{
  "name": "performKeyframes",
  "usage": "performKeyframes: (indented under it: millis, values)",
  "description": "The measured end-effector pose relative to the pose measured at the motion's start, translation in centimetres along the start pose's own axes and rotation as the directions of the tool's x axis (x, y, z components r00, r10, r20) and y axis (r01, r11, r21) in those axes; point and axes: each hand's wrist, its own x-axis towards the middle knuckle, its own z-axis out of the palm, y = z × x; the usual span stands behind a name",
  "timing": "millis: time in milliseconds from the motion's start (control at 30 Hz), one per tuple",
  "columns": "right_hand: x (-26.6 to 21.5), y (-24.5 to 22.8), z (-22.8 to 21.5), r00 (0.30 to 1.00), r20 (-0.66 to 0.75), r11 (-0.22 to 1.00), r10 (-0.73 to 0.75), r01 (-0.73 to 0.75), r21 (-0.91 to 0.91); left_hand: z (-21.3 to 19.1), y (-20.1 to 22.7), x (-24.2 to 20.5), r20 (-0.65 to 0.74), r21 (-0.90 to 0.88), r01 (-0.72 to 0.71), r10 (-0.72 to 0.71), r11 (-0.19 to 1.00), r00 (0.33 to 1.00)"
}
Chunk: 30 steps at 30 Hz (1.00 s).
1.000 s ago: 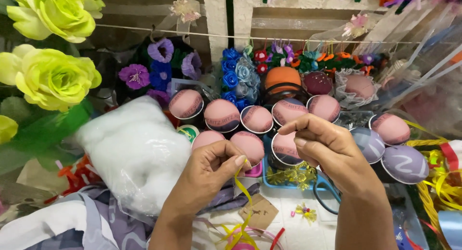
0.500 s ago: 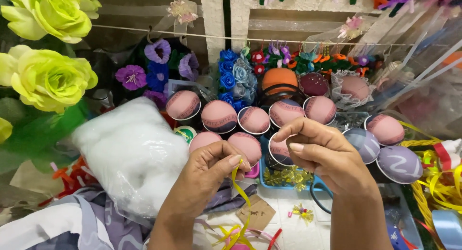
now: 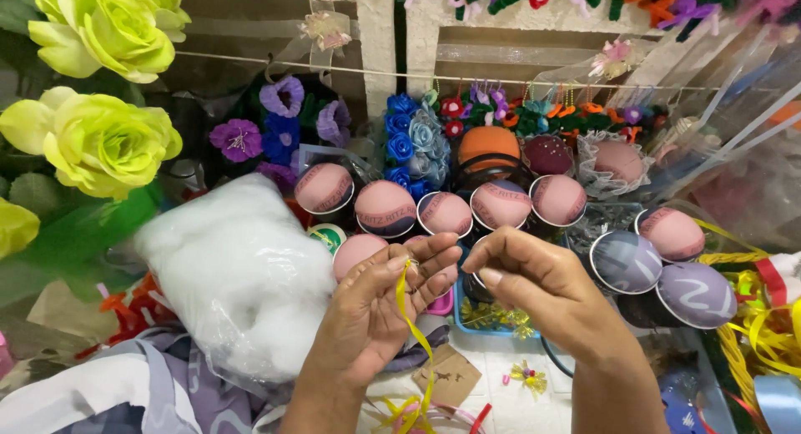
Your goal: The person is carefully assembling decorative ribbon ornaments by threading and tying thin ribbons together.
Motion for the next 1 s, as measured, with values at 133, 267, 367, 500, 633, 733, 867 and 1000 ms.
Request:
performKeyframes:
  millis: [133, 267, 367, 500, 633, 733, 867, 1000]
  values:
    - [0.3, -0.4, 1.5, 0.995, 0.043, 0.978, -0.092, 0.099, -0.182, -0.7, -1.0, 0.3, 0.094, -0.104, -0.101, 0.111, 0.989, 0.989]
    - [0.5, -0.6, 4.0, 0.981, 0.047, 0.837, -0.186, 0.183, -0.515, -0.7, -1.6, 0.3, 0.093, -0.166, -0.111, 0.127, 0.98, 0.988]
    - [0.5, 0.6, 5.4, 0.979, -0.059, 0.739, -0.193, 0.106, -0.666, -0.2, -1.7, 0.1, 0.023, -0.136, -0.117, 0.121, 0.984, 0.992]
    - [0.7, 1.4, 6.7, 0.957, -0.171, 0.623, -0.233, 0.012, -0.782, 0.5, -1.9, -0.1, -0.032, -0.089, -0.123, 0.121, 0.988, 0.992]
    - [0.5, 2.4, 7.5, 0.948, -0.156, 0.486, -0.278, -0.002, -0.874, 0.9, -2.7, -0.1, -0.076, -0.005, -0.157, 0.156, 0.988, 0.985]
    - [0.5, 2.7, 7.4, 0.951, -0.165, 0.463, -0.262, -0.027, -0.886, 1.0, -3.1, -0.2, -0.078, -0.024, -0.168, 0.165, 0.986, 0.983]
    - [0.8, 1.1, 5.3, 0.961, -0.175, 0.696, -0.215, 0.024, -0.718, 0.9, -2.7, -0.4, 0.021, 0.003, -0.246, 0.246, 0.969, 0.969]
    - [0.3, 0.4, 1.9, 0.977, -0.209, 0.951, -0.032, -0.035, -0.308, 0.8, -1.1, -0.9, 0.048, 0.35, -0.328, 0.333, 0.877, 0.942]
